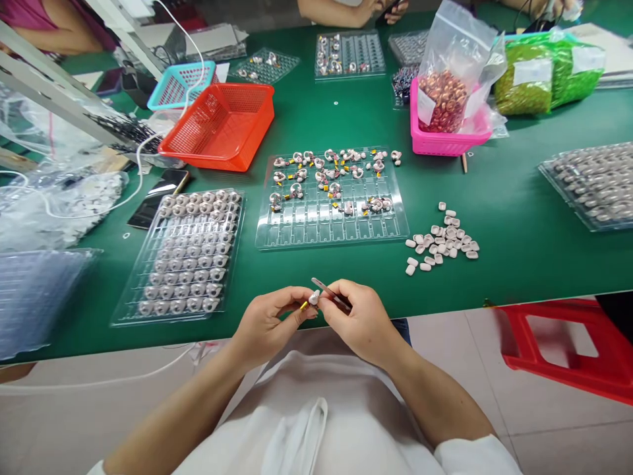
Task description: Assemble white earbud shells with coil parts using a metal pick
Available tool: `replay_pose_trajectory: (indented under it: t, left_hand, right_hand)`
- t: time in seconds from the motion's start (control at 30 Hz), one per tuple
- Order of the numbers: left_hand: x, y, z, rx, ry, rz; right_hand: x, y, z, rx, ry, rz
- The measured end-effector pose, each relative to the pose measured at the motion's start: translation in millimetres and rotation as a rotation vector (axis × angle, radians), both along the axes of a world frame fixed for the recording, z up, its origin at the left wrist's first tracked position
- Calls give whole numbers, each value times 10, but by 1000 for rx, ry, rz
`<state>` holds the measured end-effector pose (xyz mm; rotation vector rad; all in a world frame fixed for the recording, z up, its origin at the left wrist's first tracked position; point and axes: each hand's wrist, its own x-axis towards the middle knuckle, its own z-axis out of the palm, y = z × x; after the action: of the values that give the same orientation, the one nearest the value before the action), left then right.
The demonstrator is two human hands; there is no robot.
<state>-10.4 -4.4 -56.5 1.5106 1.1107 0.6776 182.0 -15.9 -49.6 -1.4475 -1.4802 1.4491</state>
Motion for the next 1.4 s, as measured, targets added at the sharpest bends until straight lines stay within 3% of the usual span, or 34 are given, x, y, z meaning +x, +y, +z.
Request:
replay_pose_trajectory:
  t: [0.33,0.6,0.7,0.93,1.1,1.2,1.4]
  left_hand:
    - [-14,27,31,39,7,-37]
    - [13,-13,-9,-42,-48,9]
    - [16,-24,-17,-83,-96,33]
    - [19,-20,1,-282,-280,172]
    - [15,-30,33,-374,-383,202]
    - [9,-40,25,-367,-375,190]
    - [5,-55,32,-246,-248,152]
  right_hand:
    - [91,123,72,-65,-28,141]
    - [42,94,85,-32,-17,48]
    - [16,49,95,111,-38,32]
    - [62,16,3,600,-88,156]
    - [111,28,-55,760,-150,254]
    - [99,45,-32,691,-80,226]
    - [3,71,28,258,49,48]
